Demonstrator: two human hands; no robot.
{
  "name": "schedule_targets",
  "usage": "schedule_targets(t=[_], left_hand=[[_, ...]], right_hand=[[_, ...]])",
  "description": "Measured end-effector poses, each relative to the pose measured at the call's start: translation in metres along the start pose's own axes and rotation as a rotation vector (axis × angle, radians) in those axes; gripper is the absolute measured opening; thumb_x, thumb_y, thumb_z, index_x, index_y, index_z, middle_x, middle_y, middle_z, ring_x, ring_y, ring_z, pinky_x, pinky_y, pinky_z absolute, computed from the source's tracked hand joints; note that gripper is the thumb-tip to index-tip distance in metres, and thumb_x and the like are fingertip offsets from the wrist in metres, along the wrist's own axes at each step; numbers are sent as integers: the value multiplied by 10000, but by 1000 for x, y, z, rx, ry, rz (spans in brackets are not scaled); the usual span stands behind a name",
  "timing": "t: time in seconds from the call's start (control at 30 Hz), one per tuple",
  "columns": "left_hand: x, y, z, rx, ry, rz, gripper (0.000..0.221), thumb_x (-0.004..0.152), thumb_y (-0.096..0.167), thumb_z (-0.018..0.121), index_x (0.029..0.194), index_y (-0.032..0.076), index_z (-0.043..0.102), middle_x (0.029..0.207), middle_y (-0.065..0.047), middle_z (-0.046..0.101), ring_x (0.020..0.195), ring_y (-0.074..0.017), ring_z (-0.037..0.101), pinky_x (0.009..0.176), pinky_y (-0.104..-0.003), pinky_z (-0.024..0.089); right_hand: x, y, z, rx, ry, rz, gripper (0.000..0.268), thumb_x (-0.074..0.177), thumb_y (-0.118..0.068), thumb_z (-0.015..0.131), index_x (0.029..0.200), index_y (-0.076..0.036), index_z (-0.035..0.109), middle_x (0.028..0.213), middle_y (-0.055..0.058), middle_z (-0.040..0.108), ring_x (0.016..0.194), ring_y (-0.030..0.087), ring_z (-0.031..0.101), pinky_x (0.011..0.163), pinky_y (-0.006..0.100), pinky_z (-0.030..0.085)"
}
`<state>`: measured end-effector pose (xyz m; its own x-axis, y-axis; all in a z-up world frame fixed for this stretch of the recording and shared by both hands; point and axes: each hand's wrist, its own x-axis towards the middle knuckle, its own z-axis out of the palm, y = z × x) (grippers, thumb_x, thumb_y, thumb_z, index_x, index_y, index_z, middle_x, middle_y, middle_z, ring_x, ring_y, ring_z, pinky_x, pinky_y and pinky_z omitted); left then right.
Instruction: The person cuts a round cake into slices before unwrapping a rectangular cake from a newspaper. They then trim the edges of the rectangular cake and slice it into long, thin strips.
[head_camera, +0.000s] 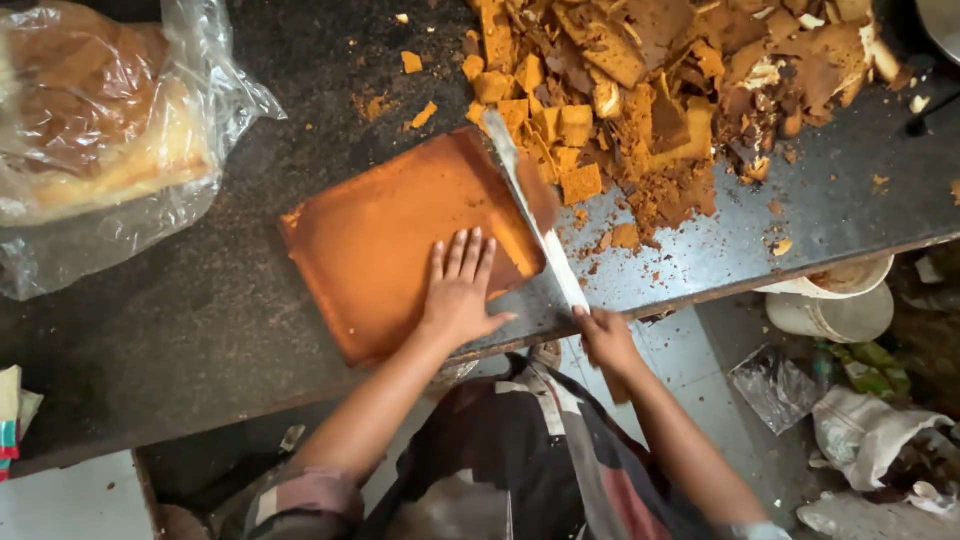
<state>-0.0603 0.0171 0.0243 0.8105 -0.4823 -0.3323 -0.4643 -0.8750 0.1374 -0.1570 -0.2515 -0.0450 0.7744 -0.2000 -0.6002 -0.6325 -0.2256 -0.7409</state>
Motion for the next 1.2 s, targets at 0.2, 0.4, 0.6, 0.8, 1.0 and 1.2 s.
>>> schedule_targets(t=[0.2,0.4,0.6,0.8,1.0,1.2], left_hand=[[29,-6,3,-84,358,-28,1041,835,665,623,1592,45,268,1659,-206,245,1547,-396,178,1234,-581,61],[33,-5,17,-105,520,-24,746,1017,574,429,1594,105,366,1663,-173,303,1547,-373,231,1255,-574,91],[31,-4,18,-107,526,-31,722,1019,544,414,1583,95,368,1653,-163,320,1544,-366,233,1252,-563,94],[34,-5,23,-126,520,-31,736,1007,530,417,1580,73,355,1649,-188,287,1543,-377,209,1247,-559,87],[26,-12,42,-171,592,-101,791,1015,490,431,1560,-74,328,1649,-263,259,1545,-389,197,1244,-545,88],[12,-11,38,-116,566,-110,753,1009,476,438,1556,-36,360,1639,-218,314,1542,-360,226,1256,-547,90]], right_hand=[[26,-47,14,-243,23,-77,535,996,-469,577,753,4,636,519,65,565,401,171,558,386,353,454],[-22,10,-8,-297,-59,13,596,1004,-490,554,747,37,658,497,111,538,379,210,536,385,388,438],[60,-33,42,-422,2,-424,558,1000,-471,578,734,13,656,527,94,582,459,196,577,465,374,467],[-19,-3,3,-445,-108,-47,572,1006,-482,564,723,11,623,507,117,553,405,196,538,409,373,428],[2,-19,7,-167,-30,-168,495,1017,-404,569,707,-19,596,511,33,535,419,145,494,395,332,409],[0,-24,24,-342,-80,-155,536,1014,-434,559,696,-6,609,498,71,524,397,162,515,400,360,434]])
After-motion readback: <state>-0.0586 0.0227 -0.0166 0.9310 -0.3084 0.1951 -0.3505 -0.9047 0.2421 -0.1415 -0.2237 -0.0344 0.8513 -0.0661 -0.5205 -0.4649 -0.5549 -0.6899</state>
